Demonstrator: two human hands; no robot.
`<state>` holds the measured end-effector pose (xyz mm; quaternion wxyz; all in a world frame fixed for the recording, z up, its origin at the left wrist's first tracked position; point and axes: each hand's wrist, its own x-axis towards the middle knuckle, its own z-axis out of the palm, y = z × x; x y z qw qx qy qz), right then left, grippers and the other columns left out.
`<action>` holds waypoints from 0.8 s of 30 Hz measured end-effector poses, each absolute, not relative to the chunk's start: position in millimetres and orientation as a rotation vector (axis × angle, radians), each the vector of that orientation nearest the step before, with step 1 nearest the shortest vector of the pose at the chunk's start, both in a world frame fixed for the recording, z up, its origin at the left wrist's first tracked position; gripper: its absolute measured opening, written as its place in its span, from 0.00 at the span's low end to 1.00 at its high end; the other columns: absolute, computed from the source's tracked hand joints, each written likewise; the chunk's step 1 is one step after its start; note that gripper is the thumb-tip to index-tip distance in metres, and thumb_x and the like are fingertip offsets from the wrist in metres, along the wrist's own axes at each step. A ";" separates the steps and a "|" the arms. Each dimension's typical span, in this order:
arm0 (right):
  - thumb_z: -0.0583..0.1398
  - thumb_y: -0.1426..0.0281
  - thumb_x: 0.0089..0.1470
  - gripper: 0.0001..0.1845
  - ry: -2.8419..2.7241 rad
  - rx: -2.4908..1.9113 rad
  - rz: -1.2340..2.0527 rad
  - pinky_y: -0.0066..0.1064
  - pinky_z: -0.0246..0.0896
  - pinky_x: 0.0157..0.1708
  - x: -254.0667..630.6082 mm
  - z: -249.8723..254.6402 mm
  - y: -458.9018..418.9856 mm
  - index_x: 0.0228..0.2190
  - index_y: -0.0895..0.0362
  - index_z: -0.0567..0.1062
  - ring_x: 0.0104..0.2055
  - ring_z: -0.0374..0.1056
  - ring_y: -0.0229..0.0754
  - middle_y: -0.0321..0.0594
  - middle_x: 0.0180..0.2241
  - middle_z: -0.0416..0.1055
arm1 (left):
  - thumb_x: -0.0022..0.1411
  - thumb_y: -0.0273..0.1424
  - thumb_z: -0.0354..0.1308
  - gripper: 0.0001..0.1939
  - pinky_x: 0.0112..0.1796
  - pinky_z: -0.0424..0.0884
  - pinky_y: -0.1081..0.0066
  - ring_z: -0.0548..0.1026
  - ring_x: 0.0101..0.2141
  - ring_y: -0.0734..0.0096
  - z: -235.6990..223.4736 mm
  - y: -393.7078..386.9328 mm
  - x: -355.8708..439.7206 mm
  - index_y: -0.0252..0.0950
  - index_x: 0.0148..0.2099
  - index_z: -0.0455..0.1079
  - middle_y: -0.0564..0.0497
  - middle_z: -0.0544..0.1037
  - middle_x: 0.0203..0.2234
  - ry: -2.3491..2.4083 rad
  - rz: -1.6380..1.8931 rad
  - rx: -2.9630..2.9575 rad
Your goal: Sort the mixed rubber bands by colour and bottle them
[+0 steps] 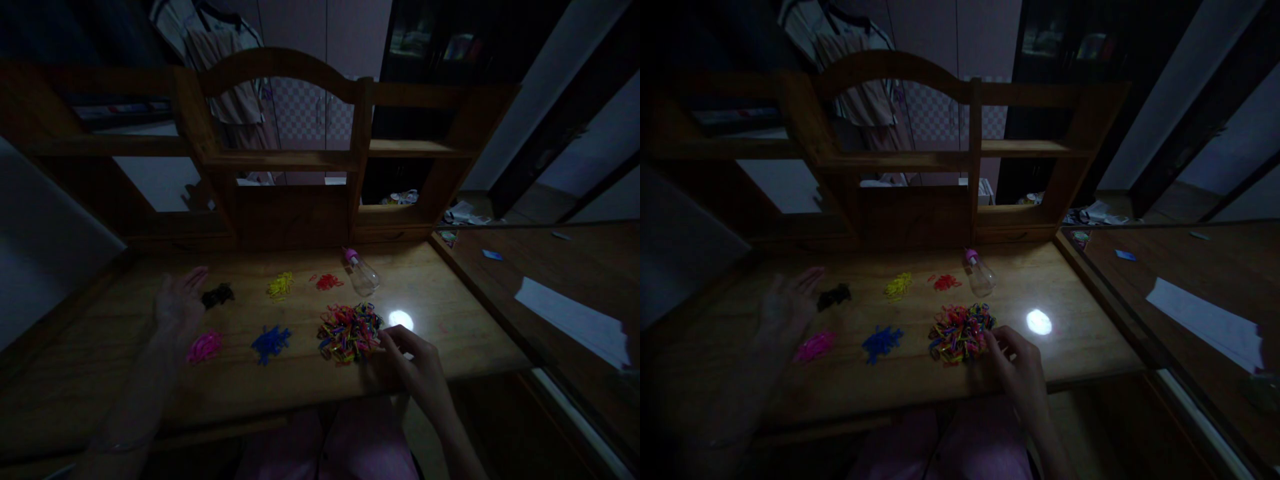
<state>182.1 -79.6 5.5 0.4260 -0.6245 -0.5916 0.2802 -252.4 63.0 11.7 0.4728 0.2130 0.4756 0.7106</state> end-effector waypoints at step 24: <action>0.58 0.55 0.58 0.19 -1.036 -1.544 0.637 0.26 0.55 0.23 222.1 -18.5 -73.1 0.26 0.57 0.74 0.22 0.61 0.36 0.32 0.20 0.64 | 0.50 0.28 0.67 0.07 0.51 0.57 0.63 0.64 0.43 0.56 -18.2 -15.7 7.0 0.41 0.31 0.73 0.48 0.69 0.33 1.236 1.099 1.555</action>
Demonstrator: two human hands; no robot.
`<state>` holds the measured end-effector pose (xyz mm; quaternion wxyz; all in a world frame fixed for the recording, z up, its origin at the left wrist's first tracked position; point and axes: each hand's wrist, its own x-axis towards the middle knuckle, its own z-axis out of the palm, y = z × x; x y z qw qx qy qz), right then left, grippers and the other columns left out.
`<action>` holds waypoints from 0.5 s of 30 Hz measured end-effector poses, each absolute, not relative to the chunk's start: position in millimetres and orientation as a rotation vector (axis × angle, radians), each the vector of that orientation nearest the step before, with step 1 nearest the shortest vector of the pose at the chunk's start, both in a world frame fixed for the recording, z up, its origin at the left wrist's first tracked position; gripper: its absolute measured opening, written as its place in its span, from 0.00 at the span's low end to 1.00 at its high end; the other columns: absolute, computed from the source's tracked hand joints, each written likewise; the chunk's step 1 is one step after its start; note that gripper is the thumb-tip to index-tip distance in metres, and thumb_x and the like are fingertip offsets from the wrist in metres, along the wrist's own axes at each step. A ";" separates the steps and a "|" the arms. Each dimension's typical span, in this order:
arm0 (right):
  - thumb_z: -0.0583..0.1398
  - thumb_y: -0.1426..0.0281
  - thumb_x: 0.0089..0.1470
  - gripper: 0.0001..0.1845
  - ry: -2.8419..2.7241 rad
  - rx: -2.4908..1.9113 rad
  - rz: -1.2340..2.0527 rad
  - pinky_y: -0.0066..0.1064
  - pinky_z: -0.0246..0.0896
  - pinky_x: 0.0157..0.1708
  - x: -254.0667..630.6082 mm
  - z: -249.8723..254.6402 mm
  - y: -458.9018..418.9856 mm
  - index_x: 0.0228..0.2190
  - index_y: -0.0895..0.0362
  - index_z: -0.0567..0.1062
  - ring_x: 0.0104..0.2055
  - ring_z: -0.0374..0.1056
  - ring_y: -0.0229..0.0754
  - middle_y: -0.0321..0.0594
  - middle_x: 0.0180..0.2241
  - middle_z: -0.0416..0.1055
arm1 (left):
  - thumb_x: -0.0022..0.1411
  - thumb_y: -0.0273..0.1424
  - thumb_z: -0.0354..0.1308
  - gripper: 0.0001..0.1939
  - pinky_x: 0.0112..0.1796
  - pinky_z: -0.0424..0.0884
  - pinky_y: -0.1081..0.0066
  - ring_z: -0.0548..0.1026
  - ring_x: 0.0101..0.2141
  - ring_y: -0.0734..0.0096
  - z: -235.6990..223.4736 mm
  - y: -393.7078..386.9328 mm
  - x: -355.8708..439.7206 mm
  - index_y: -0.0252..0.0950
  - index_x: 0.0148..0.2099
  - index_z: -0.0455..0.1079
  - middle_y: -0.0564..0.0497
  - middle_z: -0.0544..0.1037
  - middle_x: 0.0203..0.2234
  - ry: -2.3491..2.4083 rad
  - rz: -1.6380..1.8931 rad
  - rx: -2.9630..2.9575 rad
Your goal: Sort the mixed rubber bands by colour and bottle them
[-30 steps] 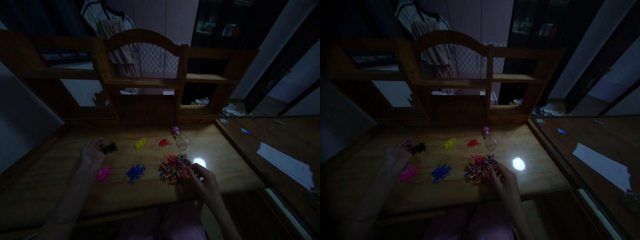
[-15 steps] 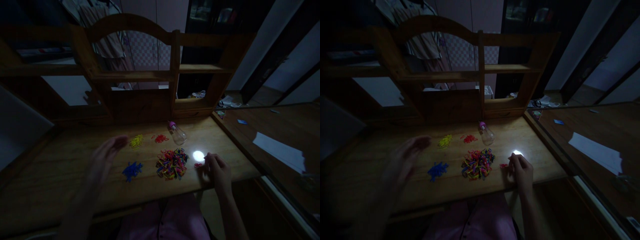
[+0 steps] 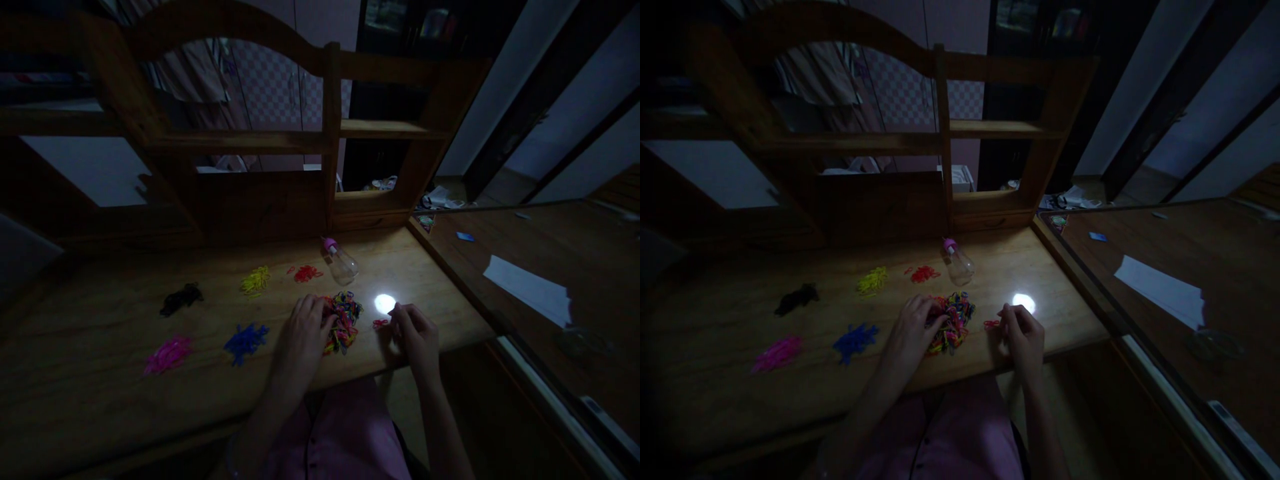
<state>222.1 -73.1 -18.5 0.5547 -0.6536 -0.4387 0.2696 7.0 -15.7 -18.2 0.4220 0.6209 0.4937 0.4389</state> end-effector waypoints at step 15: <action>0.58 0.60 0.60 0.17 -1.095 -1.540 0.590 0.26 0.57 0.29 220.5 -16.8 -74.1 0.25 0.57 0.73 0.26 0.64 0.37 0.32 0.21 0.65 | 0.51 0.24 0.62 0.06 0.49 0.58 0.62 0.66 0.39 0.59 -19.1 -9.2 10.5 0.40 0.30 0.70 0.49 0.69 0.31 1.310 0.999 1.825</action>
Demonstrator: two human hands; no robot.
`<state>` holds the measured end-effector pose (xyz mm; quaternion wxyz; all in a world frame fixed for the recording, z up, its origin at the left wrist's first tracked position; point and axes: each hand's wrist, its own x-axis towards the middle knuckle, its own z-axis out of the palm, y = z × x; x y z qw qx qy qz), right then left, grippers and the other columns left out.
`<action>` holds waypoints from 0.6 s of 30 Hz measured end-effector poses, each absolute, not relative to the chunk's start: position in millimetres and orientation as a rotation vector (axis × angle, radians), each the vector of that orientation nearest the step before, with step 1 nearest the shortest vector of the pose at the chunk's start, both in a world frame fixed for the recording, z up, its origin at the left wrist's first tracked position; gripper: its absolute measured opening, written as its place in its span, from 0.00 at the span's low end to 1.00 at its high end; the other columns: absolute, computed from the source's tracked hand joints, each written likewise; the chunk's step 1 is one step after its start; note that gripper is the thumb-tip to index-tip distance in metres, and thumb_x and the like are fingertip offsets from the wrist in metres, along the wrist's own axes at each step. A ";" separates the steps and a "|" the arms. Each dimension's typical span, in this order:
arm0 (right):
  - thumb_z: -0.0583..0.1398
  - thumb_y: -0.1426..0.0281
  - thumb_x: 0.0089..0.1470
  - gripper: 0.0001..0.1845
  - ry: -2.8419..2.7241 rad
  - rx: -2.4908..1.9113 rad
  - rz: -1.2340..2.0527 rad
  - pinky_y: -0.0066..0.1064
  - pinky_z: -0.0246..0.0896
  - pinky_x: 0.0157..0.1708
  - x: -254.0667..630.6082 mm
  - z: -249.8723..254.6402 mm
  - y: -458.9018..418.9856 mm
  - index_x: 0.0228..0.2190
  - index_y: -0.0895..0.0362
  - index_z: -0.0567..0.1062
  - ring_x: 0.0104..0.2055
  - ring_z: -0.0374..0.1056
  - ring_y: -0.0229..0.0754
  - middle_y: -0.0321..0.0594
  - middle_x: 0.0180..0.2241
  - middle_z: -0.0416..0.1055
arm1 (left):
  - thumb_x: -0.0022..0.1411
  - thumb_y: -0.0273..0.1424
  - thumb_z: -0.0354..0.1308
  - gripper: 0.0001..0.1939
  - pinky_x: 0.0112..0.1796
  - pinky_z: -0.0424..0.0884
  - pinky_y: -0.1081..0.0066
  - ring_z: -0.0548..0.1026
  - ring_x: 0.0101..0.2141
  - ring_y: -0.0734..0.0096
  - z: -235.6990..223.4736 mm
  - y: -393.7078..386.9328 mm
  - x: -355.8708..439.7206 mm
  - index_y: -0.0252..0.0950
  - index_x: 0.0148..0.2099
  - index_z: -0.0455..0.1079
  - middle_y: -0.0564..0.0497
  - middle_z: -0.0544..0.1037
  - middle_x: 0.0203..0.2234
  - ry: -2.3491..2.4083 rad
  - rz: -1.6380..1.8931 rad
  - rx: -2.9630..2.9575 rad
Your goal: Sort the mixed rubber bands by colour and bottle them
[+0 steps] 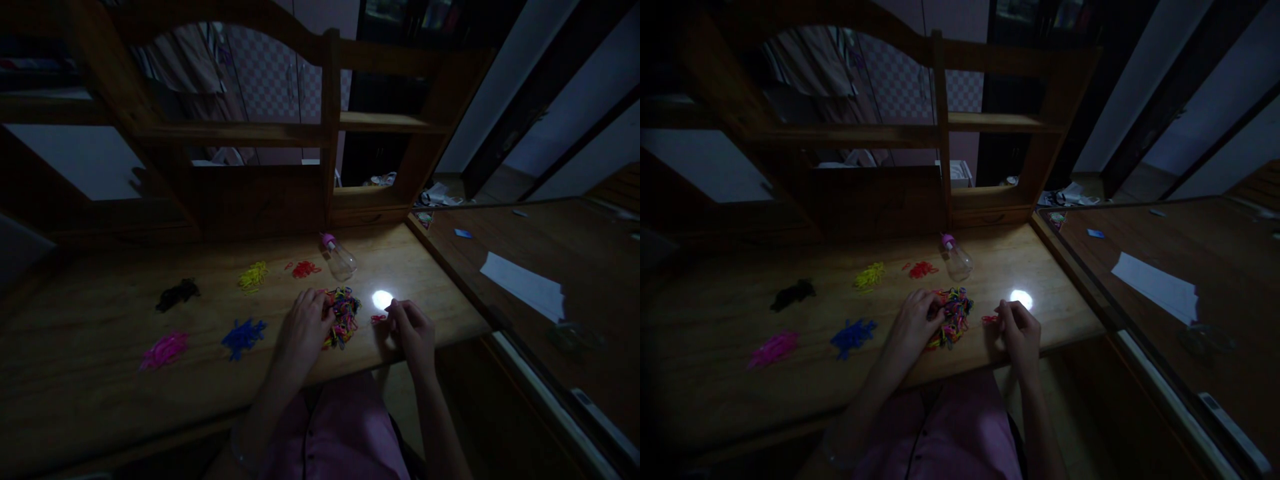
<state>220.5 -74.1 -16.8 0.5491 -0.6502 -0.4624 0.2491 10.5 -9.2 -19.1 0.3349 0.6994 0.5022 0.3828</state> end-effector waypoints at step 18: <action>0.58 0.59 0.60 0.17 -1.089 -1.549 0.570 0.25 0.55 0.26 220.5 -19.2 -73.4 0.25 0.58 0.74 0.24 0.62 0.35 0.31 0.20 0.64 | 0.62 0.25 0.55 0.09 0.43 0.69 0.68 0.76 0.39 0.66 15.6 -13.5 -11.7 0.38 0.42 0.75 0.49 0.78 0.38 1.439 0.827 2.042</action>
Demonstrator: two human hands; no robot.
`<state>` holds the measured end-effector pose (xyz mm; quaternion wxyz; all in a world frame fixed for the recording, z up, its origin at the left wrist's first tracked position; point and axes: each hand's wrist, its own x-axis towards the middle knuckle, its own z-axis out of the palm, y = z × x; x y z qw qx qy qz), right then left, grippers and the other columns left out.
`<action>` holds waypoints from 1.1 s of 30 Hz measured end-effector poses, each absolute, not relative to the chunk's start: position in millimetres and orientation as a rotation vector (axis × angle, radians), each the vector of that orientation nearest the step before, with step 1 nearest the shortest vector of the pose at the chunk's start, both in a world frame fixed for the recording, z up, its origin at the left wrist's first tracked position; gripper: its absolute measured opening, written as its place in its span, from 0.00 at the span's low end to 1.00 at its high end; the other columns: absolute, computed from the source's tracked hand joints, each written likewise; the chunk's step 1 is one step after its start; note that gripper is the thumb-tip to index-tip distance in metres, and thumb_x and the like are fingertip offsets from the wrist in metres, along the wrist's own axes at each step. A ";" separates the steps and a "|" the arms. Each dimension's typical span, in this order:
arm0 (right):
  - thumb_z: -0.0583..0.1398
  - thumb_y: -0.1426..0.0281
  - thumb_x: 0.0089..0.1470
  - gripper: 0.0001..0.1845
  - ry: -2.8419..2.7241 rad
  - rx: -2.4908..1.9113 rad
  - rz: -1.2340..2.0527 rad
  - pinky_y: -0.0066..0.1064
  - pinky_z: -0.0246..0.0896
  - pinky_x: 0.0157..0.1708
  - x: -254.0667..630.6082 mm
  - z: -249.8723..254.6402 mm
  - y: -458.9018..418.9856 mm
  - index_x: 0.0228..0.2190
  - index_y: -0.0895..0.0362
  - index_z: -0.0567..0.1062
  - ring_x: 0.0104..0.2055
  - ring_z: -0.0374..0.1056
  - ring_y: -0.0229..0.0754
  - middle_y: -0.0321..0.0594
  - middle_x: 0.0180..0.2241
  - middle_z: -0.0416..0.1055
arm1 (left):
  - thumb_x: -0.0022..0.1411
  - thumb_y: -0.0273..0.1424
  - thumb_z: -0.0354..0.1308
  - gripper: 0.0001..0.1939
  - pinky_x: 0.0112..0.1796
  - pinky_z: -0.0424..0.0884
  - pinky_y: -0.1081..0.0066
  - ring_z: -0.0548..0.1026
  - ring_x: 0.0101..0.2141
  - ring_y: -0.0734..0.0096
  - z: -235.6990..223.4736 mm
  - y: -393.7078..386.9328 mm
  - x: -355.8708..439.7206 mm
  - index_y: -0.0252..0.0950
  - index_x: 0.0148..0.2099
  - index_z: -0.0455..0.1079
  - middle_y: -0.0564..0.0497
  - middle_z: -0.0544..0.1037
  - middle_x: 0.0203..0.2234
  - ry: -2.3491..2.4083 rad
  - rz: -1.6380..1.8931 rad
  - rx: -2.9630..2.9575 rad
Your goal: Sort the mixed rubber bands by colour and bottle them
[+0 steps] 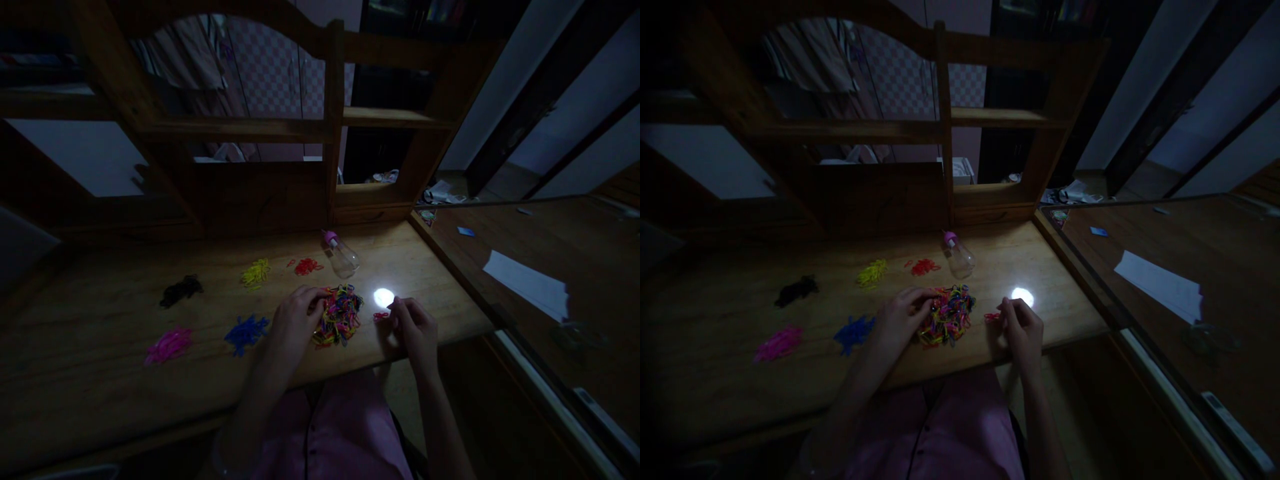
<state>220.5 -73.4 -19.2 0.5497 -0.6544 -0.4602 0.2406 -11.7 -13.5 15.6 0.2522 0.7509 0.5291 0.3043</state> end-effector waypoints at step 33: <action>0.59 0.67 0.60 0.07 -1.518 -1.307 0.870 0.27 0.67 0.36 125.9 7.0 -96.2 0.36 0.54 0.78 0.35 0.74 0.40 0.37 0.34 0.77 | 0.62 0.38 0.57 0.08 0.41 0.71 0.71 0.78 0.37 0.67 14.6 -65.0 -31.8 0.41 0.37 0.74 0.53 0.80 0.34 1.417 0.985 1.760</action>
